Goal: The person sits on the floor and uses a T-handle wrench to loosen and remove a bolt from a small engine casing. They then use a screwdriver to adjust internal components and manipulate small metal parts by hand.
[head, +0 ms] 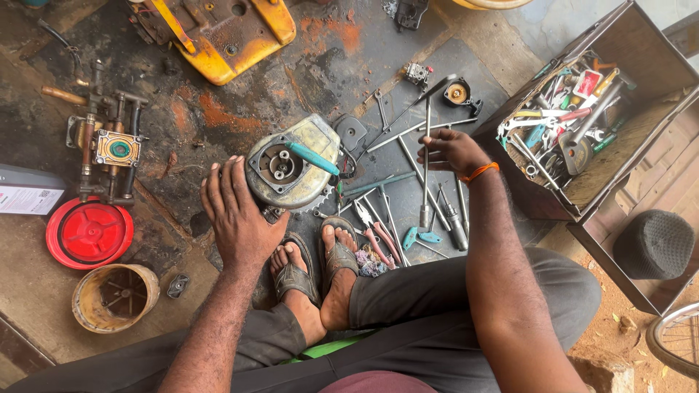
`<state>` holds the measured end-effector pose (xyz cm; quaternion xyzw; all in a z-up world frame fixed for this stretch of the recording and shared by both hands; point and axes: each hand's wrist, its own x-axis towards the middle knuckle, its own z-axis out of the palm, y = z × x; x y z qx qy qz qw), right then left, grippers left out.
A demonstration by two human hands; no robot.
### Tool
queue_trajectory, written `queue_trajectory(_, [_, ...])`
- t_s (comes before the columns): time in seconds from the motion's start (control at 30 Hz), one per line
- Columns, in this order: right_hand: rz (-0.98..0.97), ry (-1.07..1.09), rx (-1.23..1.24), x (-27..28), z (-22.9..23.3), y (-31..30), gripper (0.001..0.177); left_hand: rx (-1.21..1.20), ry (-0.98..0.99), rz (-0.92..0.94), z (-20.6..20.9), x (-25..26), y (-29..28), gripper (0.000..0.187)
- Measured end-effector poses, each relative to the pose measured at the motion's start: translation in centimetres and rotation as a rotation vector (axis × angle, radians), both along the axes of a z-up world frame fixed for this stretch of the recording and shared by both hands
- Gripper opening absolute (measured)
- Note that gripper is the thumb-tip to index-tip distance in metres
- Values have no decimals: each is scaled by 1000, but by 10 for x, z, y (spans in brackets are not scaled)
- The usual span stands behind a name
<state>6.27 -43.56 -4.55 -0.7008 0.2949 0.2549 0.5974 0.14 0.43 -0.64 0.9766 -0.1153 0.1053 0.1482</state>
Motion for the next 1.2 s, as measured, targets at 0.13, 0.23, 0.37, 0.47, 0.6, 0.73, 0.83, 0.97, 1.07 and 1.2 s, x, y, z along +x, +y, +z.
queue_trajectory(0.13, [1,30,-281,-2,-28,-10,30,-6,11,0,1,0,0,114])
queue_trajectory(0.23, [96,76,-663,-12,-53,-23,31,0,18,5,1,-2,0,114])
queue_trajectory(0.37, [175,209,-1011,-35,-87,-44,34,0,24,13,0,0,0,116])
queue_trajectory(0.47, [169,346,-1050,-48,-106,-52,36,-7,15,10,-3,-1,0,116])
queue_trajectory(0.6, [90,441,-1097,-54,-123,-55,30,-13,15,4,-3,-1,1,116])
queue_trajectory(0.73, [127,480,-1205,-64,-131,-52,42,-12,30,4,-2,0,1,116])
queue_trajectory(0.83, [268,512,-1099,-61,-126,-53,32,-18,32,11,1,-1,-1,116])
queue_trajectory(0.97, [218,342,-1114,-64,-114,-40,39,-18,37,13,4,-2,-2,115])
queue_trajectory(1.07, [96,171,-1104,-51,-105,-26,43,-11,21,17,3,1,-2,115])
queue_trajectory(1.2, [13,98,-1074,-26,-85,-18,34,-44,6,22,3,2,-3,112])
